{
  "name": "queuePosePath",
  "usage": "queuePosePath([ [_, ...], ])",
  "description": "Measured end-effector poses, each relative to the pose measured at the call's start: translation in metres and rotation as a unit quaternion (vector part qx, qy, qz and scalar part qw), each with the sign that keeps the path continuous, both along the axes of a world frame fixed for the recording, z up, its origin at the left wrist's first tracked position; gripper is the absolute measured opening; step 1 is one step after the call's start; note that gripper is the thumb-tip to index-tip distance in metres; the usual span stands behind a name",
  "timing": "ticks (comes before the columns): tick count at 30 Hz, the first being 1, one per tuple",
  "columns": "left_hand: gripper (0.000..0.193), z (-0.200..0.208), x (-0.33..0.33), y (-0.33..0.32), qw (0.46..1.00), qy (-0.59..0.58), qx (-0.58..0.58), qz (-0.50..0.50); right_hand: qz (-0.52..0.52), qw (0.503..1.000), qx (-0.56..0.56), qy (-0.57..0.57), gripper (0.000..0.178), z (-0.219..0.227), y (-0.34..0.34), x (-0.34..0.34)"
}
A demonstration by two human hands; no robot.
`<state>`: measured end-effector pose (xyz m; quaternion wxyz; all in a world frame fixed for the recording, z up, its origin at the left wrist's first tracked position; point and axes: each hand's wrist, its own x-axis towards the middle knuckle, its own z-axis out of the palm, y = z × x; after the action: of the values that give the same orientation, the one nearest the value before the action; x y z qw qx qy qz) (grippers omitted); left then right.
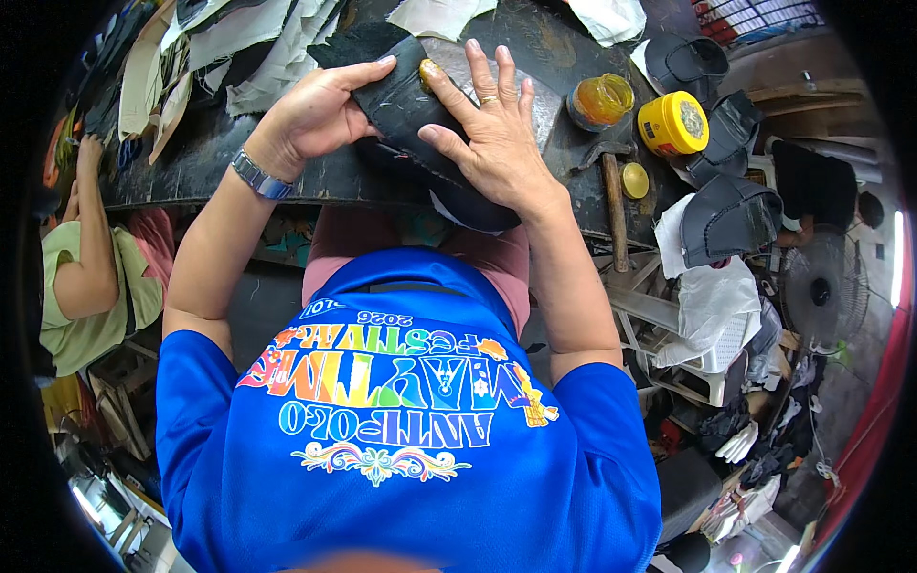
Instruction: The person applies glue to the edges of a black slip-on shoe using a small yellow applicator, then presses the glued edges together. The person repeats this process on multiple shoes, handling them one at a time and placing finished shoes aside.
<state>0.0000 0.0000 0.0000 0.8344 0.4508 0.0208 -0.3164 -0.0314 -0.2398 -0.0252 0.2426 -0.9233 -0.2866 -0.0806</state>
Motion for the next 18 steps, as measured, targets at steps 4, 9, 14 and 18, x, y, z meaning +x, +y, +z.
queuePosePath([
  [4, 0.042, -0.001, 0.000, 0.002, 1.000, 0.009, -0.009, 0.006, 0.025, 0.999, -0.031, -0.030, 0.062, 0.001, 0.004, -0.005],
  [9, 0.042, 0.001, 0.001, 0.002, 0.999, 0.012, -0.037, -0.004, 0.053, 0.996, -0.055, -0.049, 0.063, 0.006, 0.008, -0.012],
  [14, 0.041, 0.002, -0.002, 0.001, 1.000, 0.007, -0.024, 0.003, 0.073, 0.990, -0.094, -0.075, 0.061, 0.008, 0.013, -0.014],
  [18, 0.040, 0.002, -0.001, 0.000, 1.000, 0.015, -0.024, 0.006, 0.091, 0.988, -0.093, -0.081, 0.058, 0.008, 0.010, -0.013],
])
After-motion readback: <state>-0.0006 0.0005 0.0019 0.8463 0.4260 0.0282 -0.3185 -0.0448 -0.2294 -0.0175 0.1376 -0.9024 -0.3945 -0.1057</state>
